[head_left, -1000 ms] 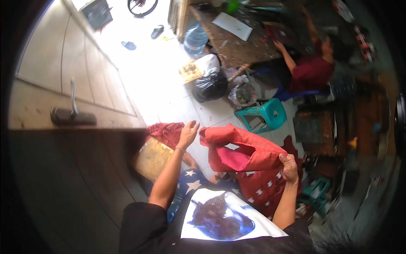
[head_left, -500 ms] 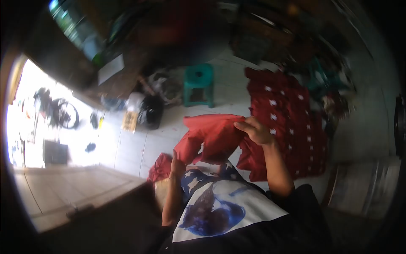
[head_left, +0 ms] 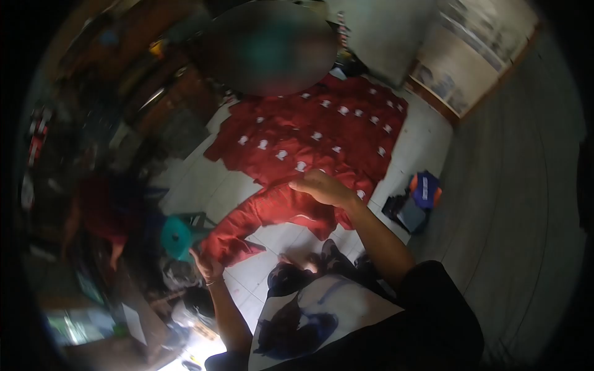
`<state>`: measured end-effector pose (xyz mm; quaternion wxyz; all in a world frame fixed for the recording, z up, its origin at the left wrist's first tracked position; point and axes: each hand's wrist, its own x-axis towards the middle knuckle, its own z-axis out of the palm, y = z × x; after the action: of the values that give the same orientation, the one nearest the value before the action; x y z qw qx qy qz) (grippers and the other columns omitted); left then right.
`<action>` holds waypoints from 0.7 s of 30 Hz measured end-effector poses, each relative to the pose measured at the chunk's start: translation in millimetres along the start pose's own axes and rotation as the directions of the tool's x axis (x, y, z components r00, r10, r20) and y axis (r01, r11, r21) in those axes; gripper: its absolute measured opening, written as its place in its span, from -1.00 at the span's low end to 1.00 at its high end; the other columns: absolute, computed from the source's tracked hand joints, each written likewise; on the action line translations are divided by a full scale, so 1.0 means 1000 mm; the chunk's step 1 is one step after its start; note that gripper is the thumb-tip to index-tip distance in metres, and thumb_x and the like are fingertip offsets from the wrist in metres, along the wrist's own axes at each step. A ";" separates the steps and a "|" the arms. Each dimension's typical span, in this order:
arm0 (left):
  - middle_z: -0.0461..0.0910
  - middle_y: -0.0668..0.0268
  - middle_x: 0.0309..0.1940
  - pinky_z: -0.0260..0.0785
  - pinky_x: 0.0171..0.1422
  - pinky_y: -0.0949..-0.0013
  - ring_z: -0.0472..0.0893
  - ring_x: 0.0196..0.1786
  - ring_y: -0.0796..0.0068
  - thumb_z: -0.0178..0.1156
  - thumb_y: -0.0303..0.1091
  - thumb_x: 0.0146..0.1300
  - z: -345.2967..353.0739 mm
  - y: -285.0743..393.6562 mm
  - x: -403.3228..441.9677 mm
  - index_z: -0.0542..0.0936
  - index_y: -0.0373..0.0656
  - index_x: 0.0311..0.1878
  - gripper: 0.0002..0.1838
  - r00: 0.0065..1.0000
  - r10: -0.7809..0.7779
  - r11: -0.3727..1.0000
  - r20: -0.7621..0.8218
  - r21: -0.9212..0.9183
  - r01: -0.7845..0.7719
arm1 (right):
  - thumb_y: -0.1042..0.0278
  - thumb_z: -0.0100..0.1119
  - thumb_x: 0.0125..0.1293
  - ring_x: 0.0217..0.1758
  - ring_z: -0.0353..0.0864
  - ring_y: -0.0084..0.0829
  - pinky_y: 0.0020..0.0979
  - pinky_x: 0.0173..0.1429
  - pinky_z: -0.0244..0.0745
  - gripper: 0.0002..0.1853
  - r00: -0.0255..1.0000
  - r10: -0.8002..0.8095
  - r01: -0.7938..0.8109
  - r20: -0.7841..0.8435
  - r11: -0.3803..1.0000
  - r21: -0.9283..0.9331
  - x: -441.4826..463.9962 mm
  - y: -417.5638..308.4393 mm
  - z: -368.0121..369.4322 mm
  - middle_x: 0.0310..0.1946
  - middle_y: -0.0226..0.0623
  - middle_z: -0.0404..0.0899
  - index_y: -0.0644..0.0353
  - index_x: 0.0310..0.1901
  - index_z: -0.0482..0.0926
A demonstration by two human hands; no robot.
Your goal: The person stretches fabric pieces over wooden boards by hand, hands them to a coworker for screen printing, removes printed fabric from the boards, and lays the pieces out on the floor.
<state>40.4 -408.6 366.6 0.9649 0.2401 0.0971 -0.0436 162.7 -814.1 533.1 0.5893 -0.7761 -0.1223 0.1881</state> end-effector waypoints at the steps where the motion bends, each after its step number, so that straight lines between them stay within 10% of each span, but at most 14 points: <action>1: 0.37 0.15 0.31 0.16 0.45 0.04 0.35 0.35 0.15 0.29 0.09 0.18 0.027 -0.008 0.014 0.30 -0.31 0.34 -0.17 0.992 -0.050 0.999 0.114 -0.012 0.052 | 0.03 0.10 0.42 -0.58 0.09 -0.74 -0.46 -0.53 0.04 -0.49 0.999 0.015 -0.015 -0.046 1.000 0.020 -0.002 0.008 -0.015 -0.67 -0.66 0.12 0.14 -0.65 0.39; 5: 0.48 0.16 0.15 0.31 0.31 0.19 0.48 0.19 0.23 0.41 -0.35 0.05 0.058 -0.037 0.088 0.36 -0.31 0.29 -0.27 0.937 -0.331 0.813 0.114 0.538 0.222 | -0.07 0.09 0.41 -0.61 0.02 -0.71 -0.40 -0.56 -0.03 -0.43 0.989 -0.036 0.058 -0.142 0.986 0.155 -0.003 0.066 -0.084 -0.71 -0.63 0.04 0.11 -0.69 0.32; 7: 0.59 0.23 -0.10 0.44 -0.06 0.35 0.58 -0.13 0.39 0.39 -0.36 0.06 0.052 -0.048 0.137 0.48 -0.31 0.17 -0.42 0.872 -0.436 0.361 -0.222 0.845 0.395 | -0.04 0.09 0.41 -0.59 0.03 -0.71 -0.43 -0.55 -0.02 -0.45 0.951 0.013 0.004 -0.308 0.999 0.054 -0.001 0.081 -0.103 -0.69 -0.65 0.07 0.12 -0.68 0.32; 8: 0.60 0.31 -0.28 0.34 -0.34 0.43 0.51 -0.35 0.56 0.33 -0.28 0.15 0.047 -0.061 0.161 0.56 -0.34 0.03 -0.57 0.897 -0.418 0.389 -0.141 0.865 0.317 | -0.02 0.10 0.40 -0.58 0.10 -0.72 -0.46 -0.53 0.04 -0.46 0.959 0.121 -0.089 -0.258 0.987 0.133 0.001 0.085 -0.114 -0.68 -0.67 0.14 0.13 -0.68 0.35; 11: 0.53 0.35 -0.31 0.29 -0.34 0.47 0.40 -0.40 0.66 0.14 -0.18 0.35 0.106 -0.096 0.221 0.56 -0.39 0.03 -0.59 0.931 -0.339 0.031 -0.138 0.987 0.158 | -0.02 0.12 0.39 -0.56 0.16 -0.73 -0.48 -0.52 0.08 -0.50 0.914 0.219 -0.164 -0.343 0.970 0.181 -0.008 0.081 -0.164 -0.66 -0.68 0.21 0.15 -0.63 0.47; 13: 0.57 0.32 -0.26 0.33 -0.21 0.53 0.46 -0.28 0.66 0.15 -0.28 0.33 0.120 -0.138 0.261 0.56 -0.39 0.01 -0.66 0.970 -0.235 0.412 0.054 0.910 0.049 | 0.02 0.12 0.40 -0.51 0.30 -0.75 -0.52 -0.46 0.22 -0.57 0.870 0.296 -0.235 -0.395 0.952 0.195 -0.011 0.084 -0.192 -0.61 -0.65 0.40 0.20 -0.49 0.62; 18: 0.60 0.27 -0.05 0.44 0.00 0.50 0.57 -0.03 0.58 0.26 -0.54 0.21 0.202 -0.192 0.319 0.36 -0.33 0.20 -0.51 0.925 -0.378 0.493 0.037 0.853 0.168 | 0.28 0.22 0.33 -0.21 0.55 -0.68 -0.53 -0.09 0.45 -0.72 0.883 0.226 -0.059 -0.413 0.924 0.378 -0.022 0.092 -0.255 -0.24 -0.48 0.65 0.30 -0.05 0.62; 21: 0.62 0.27 -0.07 0.49 -0.08 0.51 0.63 -0.08 0.55 0.28 -0.68 0.09 0.223 -0.243 0.347 0.32 -0.28 0.16 -0.44 0.922 -0.239 0.542 0.306 0.830 -0.135 | 0.47 0.31 0.21 -0.09 0.57 -0.59 -0.49 0.05 0.47 -0.63 0.916 0.144 0.031 -0.374 0.905 0.424 -0.027 0.113 -0.302 -0.11 -0.41 0.64 0.32 0.06 0.55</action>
<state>385.4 -740.8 376.7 0.7289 0.6549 -0.1192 -0.1599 266.7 -1118.2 498.9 0.7492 -0.6557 0.0661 0.0665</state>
